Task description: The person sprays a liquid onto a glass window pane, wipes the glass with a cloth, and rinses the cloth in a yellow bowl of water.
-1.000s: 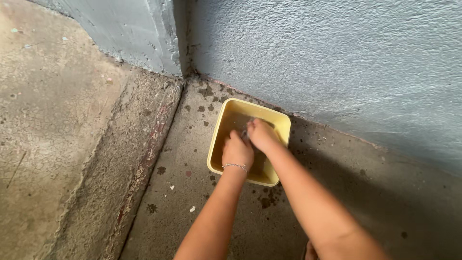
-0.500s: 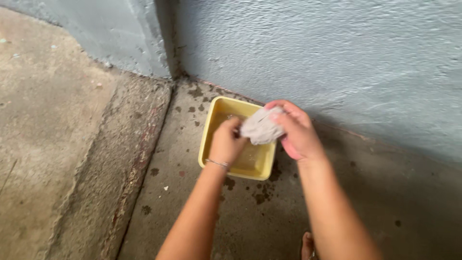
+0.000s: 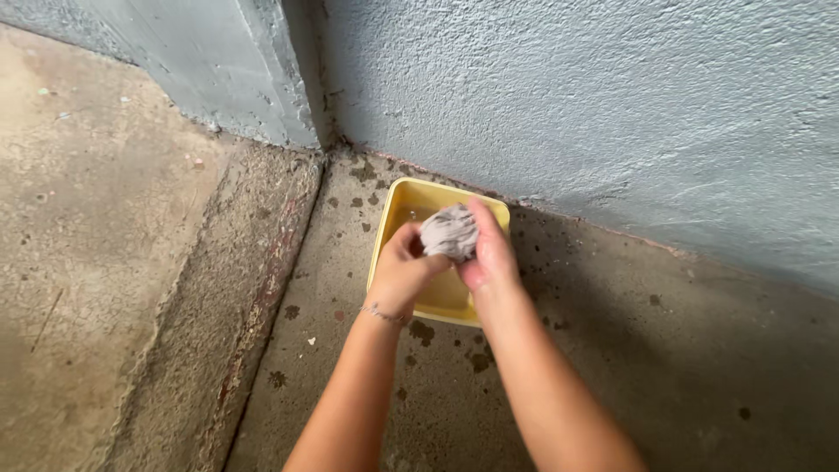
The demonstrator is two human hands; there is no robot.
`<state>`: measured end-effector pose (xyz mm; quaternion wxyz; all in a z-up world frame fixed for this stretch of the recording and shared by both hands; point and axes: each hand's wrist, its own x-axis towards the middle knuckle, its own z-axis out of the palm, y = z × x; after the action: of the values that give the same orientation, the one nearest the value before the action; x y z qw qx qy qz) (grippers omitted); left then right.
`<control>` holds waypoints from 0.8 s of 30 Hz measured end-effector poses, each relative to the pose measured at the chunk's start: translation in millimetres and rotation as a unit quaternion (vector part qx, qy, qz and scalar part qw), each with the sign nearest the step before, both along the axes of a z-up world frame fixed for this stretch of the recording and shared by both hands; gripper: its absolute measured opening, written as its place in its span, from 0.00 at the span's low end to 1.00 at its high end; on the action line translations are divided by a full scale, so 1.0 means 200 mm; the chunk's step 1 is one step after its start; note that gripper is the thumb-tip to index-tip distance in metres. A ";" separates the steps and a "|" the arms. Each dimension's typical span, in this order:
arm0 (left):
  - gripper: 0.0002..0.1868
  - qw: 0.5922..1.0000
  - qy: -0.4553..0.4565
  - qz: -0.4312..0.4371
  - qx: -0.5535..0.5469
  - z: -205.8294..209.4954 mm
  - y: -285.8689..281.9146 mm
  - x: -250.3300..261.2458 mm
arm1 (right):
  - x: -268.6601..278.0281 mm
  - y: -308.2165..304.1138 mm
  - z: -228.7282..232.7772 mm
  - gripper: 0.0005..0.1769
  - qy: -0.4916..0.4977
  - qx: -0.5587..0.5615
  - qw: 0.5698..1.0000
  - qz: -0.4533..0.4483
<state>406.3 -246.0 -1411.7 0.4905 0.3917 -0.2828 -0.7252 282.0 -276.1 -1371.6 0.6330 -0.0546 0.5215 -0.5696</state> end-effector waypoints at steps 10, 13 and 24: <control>0.33 0.896 0.382 -0.001 0.225 -0.16 -0.09 -0.15 | 0.02 0.21 -0.09 0.10 0.375 -0.379 0.821 0.205; 0.19 0.904 0.348 0.048 0.242 -0.33 -0.15 -0.24 | 0.07 0.22 -0.13 0.10 0.219 -0.302 0.928 0.018; 0.17 0.870 -0.267 0.158 -0.384 0.34 -0.03 -0.22 | -0.02 0.18 0.34 0.15 -0.005 0.043 0.999 0.017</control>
<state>363.2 -251.0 -1343.2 0.6158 0.3908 -0.5934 -0.3405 278.8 -239.5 -1304.0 0.6469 -0.0332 0.5416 -0.5358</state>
